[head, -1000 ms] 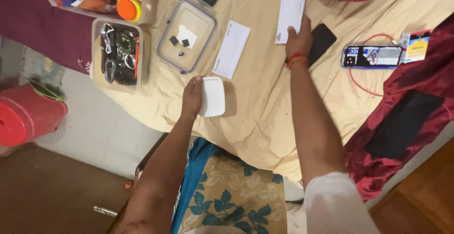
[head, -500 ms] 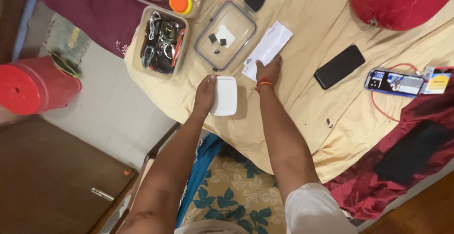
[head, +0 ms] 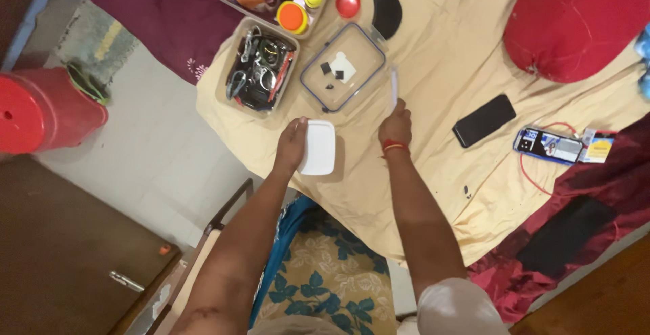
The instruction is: The person organizes various items on a bed and a shelf. They handle a white container, a blue cloth, a black pouch, and a clear organizer filled with small bottles, moving them between the bed and a wooden shelf.
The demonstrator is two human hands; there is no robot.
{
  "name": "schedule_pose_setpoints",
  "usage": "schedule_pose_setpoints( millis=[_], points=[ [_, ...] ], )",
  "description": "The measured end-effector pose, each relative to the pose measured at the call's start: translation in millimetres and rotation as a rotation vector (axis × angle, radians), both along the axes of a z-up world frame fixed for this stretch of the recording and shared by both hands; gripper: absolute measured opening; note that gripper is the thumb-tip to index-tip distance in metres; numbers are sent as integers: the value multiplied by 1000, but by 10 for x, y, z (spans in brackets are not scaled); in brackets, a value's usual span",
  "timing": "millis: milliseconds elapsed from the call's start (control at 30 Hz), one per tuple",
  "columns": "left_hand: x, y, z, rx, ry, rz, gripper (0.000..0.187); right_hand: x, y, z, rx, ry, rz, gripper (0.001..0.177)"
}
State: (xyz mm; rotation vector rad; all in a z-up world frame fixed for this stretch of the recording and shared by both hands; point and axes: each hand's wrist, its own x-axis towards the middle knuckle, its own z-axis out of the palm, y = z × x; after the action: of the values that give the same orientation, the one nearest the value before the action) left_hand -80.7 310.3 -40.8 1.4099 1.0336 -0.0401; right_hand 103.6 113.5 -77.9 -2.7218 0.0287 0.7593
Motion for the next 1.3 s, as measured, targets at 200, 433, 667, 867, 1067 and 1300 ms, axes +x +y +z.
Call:
schedule_pose_setpoints(
  millis=[200,433,667,867,1067,1300],
  points=[
    [-49,162,52,-62,-36,24,46,584,335,565,384,-284,157,37],
    [163,492,140,7,-10,-32,48,1833,1841,1091,291,-464,635,53],
    [355,724,239,-22,39,-65,51,2133,2692,1035,187,-439,984,62],
    [405,793,310,-101,24,-50,49,2186,2724,1199,86,-330,1042,52],
    [432,746,251,10,-50,-71,46,2334,3070,1072,-87,-437,1161,46],
    [423,770,228,-47,-28,-82,45,2310,3272,773,-241,-482,1207,27]
  ],
)
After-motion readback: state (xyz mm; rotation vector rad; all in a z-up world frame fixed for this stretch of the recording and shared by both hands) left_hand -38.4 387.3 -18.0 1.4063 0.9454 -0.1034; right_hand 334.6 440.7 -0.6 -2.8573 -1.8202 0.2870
